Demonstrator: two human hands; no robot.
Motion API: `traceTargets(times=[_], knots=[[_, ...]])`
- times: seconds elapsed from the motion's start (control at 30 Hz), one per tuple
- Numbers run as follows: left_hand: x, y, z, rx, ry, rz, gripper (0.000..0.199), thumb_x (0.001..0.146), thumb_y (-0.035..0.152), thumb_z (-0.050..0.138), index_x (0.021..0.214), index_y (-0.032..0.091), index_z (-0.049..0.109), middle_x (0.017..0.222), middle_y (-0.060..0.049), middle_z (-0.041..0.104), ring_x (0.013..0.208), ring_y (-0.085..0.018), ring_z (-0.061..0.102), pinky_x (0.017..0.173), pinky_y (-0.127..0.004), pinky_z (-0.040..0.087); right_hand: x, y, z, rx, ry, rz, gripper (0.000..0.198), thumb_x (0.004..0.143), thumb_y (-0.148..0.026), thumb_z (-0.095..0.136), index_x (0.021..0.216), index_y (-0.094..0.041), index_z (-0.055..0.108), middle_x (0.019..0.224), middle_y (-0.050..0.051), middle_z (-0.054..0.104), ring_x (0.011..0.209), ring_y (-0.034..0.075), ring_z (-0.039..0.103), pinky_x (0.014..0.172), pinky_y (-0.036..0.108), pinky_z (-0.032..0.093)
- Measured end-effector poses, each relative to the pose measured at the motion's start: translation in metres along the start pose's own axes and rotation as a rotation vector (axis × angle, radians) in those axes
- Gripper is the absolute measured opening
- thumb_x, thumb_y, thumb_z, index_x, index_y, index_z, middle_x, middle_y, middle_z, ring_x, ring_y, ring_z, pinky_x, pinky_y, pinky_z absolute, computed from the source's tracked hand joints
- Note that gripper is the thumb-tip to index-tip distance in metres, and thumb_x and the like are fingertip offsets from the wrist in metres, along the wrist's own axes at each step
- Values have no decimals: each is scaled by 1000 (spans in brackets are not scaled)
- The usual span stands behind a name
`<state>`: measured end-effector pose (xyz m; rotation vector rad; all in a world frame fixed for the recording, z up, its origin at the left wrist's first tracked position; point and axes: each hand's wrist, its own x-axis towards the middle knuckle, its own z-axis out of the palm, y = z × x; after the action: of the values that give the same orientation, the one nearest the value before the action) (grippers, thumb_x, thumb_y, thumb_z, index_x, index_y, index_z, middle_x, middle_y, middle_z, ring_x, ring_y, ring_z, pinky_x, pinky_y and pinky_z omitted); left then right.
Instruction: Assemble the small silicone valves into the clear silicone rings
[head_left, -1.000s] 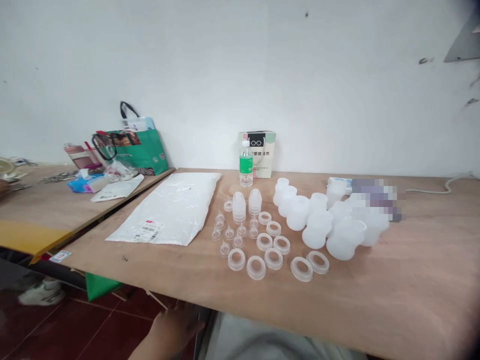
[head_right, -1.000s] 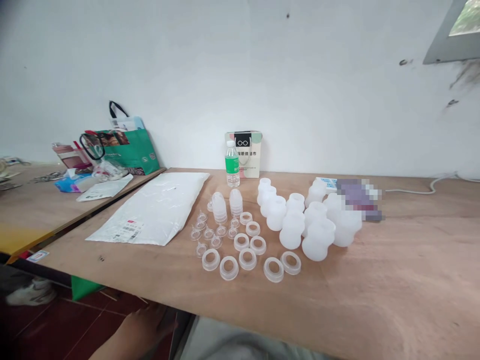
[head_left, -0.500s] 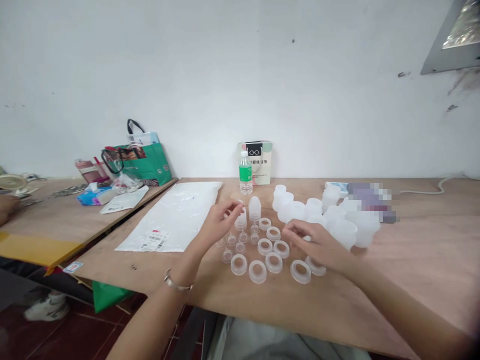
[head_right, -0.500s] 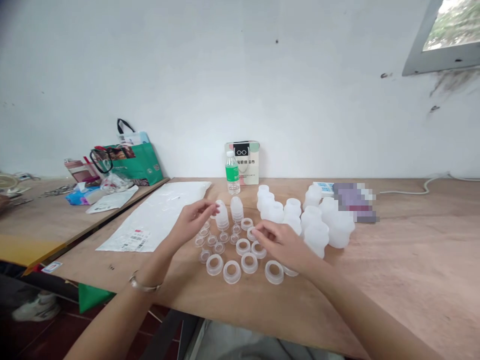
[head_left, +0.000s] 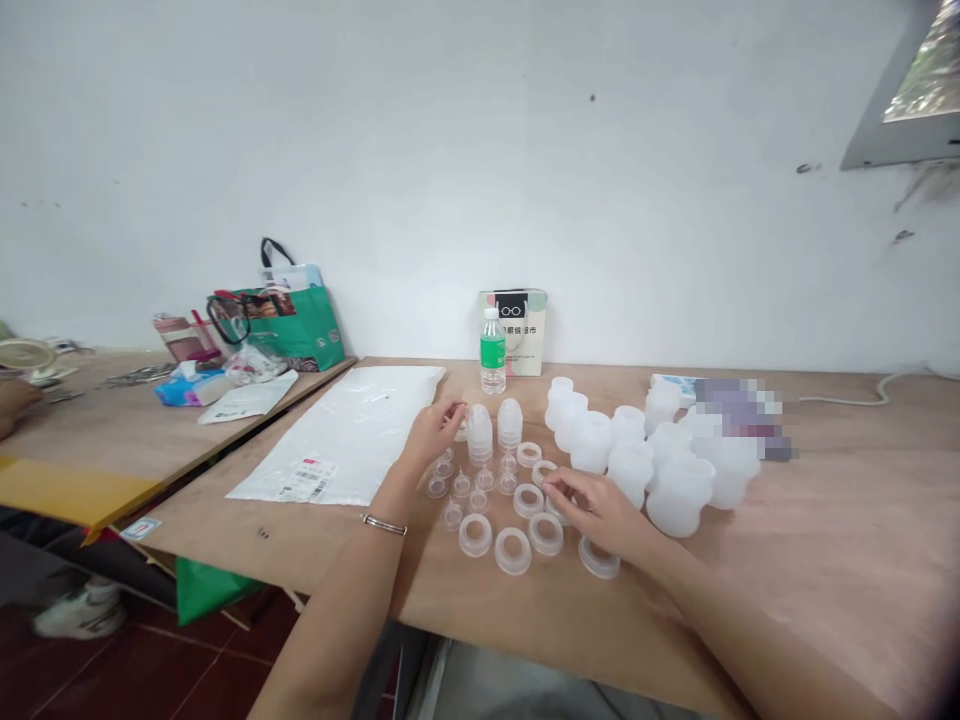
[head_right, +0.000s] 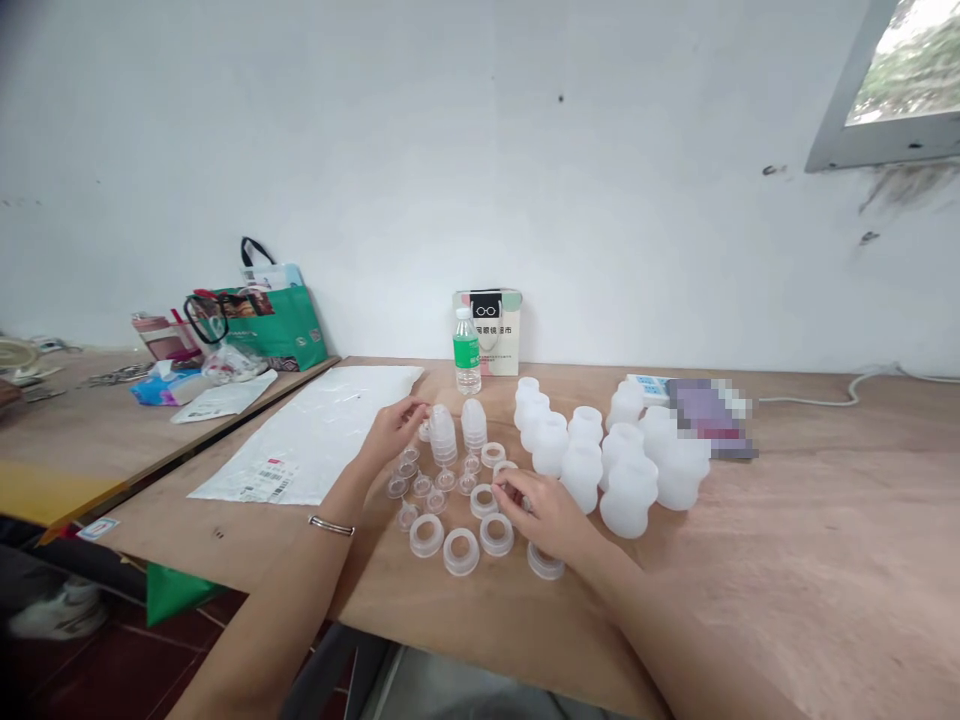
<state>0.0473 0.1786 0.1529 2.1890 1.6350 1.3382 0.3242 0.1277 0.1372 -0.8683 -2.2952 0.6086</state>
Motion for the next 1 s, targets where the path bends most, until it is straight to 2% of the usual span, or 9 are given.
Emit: traceTargets(times=[0.13, 0.4, 0.5, 0.6, 0.67, 0.8, 1.0], knots=[[1, -1, -4, -25, -162, -3, 29, 83, 37, 46, 86, 17, 66, 76, -2, 68, 68, -14, 61, 64, -23, 46, -1, 3, 0, -5, -10, 15, 29, 91, -38, 35, 83, -20, 56, 72, 0, 59, 65, 13, 51, 60, 25, 39], [-2, -4, -13, -63, -127, -86, 46, 90, 44, 29, 96, 13, 62, 85, -7, 66, 81, -16, 61, 81, -30, 47, -1, 7, 2, 24, -38, 21, 29, 91, -38, 34, 82, -19, 54, 73, 1, 59, 64, 14, 51, 59, 26, 38], [-5, 5, -10, -105, -105, -45, 47, 91, 44, 27, 109, 13, 58, 101, -9, 63, 93, -17, 58, 90, -32, 43, 0, 7, 1, 36, -35, 19, 27, 91, -37, 35, 83, -19, 55, 74, 1, 60, 66, 14, 52, 60, 25, 38], [-7, 15, -5, -119, -141, 43, 48, 90, 43, 35, 129, 16, 41, 118, -11, 55, 103, -17, 54, 91, -32, 42, 0, 8, 0, 30, -23, 22, 29, 91, -38, 35, 82, -19, 55, 71, 0, 58, 63, 13, 51, 59, 25, 38], [-8, 19, -2, -84, -199, 111, 53, 87, 42, 44, 134, 19, 34, 126, -11, 49, 108, -18, 51, 92, -33, 42, 1, 9, 0, 32, -28, 29, 29, 91, -38, 35, 82, -20, 56, 71, 0, 58, 63, 13, 51, 58, 25, 38], [-7, 17, 2, 16, -296, 217, 49, 85, 35, 50, 131, 24, 39, 131, -6, 47, 118, -19, 45, 101, -34, 35, 1, 14, 2, 47, -48, 50, 30, 91, -39, 34, 81, -20, 55, 74, 1, 60, 65, 14, 53, 59, 25, 39], [-3, 4, 11, 81, -231, 159, 50, 84, 34, 51, 131, 23, 38, 125, -8, 52, 105, -20, 53, 94, -36, 41, 2, 16, 2, 59, -47, 73, 31, 91, -39, 34, 80, -19, 55, 69, 0, 58, 62, 13, 51, 57, 25, 38]])
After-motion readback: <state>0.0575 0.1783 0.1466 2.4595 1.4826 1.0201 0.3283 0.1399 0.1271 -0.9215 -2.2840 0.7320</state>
